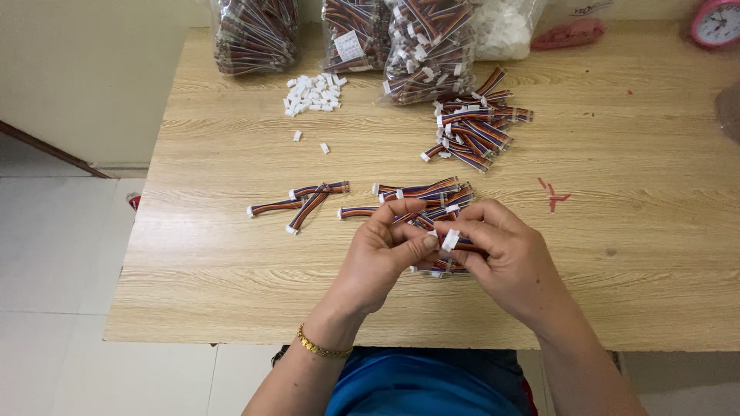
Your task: Assembling wire harnesses by attaching plastic connectors to ribbon cables
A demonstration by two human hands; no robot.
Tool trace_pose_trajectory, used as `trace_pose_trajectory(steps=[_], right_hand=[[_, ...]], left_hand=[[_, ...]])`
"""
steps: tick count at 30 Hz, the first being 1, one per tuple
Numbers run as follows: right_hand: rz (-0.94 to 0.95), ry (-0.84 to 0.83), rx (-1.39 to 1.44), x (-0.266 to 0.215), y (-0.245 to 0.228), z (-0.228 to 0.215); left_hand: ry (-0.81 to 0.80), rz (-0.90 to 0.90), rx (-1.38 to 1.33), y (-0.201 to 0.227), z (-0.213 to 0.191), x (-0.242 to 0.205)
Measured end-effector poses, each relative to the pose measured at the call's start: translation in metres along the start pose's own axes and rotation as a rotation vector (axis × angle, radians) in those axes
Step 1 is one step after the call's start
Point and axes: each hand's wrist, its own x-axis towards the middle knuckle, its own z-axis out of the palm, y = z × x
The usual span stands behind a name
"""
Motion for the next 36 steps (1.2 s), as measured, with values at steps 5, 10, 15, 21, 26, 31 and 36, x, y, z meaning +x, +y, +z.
trace_pose_trajectory(steps=[5,10,15,21,26,31,36], right_hand=[[0.020,0.011,0.101,-0.002,0.008,0.005],[0.069,0.014,0.369,-0.005,0.013,0.011],[0.035,0.003,0.310,-0.001,0.014,0.014],[0.024,-0.089,0.252,0.002,0.016,0.002],[0.054,-0.132,0.145,0.006,0.014,-0.017],[0.023,-0.230,-0.202,0.011,0.001,-0.022],[-0.092,-0.233,-0.336,0.015,-0.010,-0.024]], left_hand=[[-0.024,-0.033,-0.067,-0.003,-0.002,0.000],[-0.049,-0.033,-0.120,-0.012,-0.007,-0.001],[-0.054,0.016,-0.051,-0.008,-0.006,0.001],[-0.035,-0.024,-0.068,-0.016,-0.016,0.006],[0.008,-0.047,-0.062,-0.023,-0.028,0.012],[-0.007,0.004,0.060,-0.007,-0.018,0.004],[-0.038,0.065,0.193,0.008,-0.004,-0.010]])
